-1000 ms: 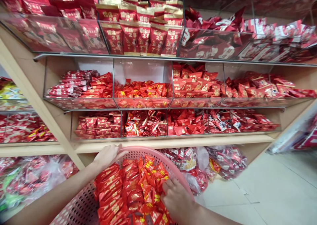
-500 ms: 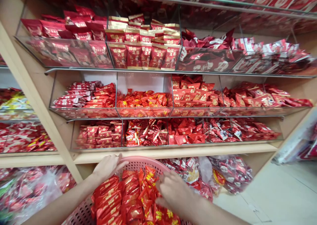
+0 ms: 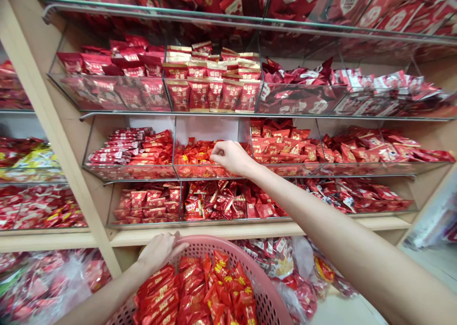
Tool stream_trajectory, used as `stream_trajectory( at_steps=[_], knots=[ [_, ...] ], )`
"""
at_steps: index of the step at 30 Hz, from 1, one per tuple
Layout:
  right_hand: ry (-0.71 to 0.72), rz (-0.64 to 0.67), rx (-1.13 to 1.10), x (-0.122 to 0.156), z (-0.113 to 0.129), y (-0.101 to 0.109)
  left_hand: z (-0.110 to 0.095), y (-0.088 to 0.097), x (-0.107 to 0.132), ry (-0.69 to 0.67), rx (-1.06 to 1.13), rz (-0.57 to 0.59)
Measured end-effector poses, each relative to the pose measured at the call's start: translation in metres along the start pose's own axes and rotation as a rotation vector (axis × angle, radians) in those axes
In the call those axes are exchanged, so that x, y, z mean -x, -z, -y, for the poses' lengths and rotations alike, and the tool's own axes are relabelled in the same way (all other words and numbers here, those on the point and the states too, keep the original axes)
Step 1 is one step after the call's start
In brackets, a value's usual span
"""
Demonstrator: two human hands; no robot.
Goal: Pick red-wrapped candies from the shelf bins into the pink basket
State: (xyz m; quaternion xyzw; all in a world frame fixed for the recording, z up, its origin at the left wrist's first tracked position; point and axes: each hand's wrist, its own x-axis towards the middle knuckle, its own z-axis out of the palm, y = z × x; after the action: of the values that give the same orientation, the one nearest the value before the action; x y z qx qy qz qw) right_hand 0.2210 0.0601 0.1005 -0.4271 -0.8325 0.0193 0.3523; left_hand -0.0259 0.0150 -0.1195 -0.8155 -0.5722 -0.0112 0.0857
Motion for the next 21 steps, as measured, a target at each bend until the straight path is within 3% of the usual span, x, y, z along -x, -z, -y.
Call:
stream_trajectory(
  at_steps=[4,12,16,21],
  knots=[
    [-0.156,0.183,-0.004,-0.029,-0.006,-0.005,0.001,-0.002,0.001,0.012,0.024,0.004],
    [-0.285,0.629,0.043,-0.070,-0.007,-0.014,0.000,0.000,0.000,0.012,-0.024,0.029],
    [-0.300,0.703,0.085,-0.076,-0.012,-0.015,0.000,0.000,0.000,0.007,-0.047,0.027],
    [-0.249,0.692,0.093,-0.069,-0.012,-0.012,0.000,0.001,0.001,0.013,-0.053,0.041]
  ],
)
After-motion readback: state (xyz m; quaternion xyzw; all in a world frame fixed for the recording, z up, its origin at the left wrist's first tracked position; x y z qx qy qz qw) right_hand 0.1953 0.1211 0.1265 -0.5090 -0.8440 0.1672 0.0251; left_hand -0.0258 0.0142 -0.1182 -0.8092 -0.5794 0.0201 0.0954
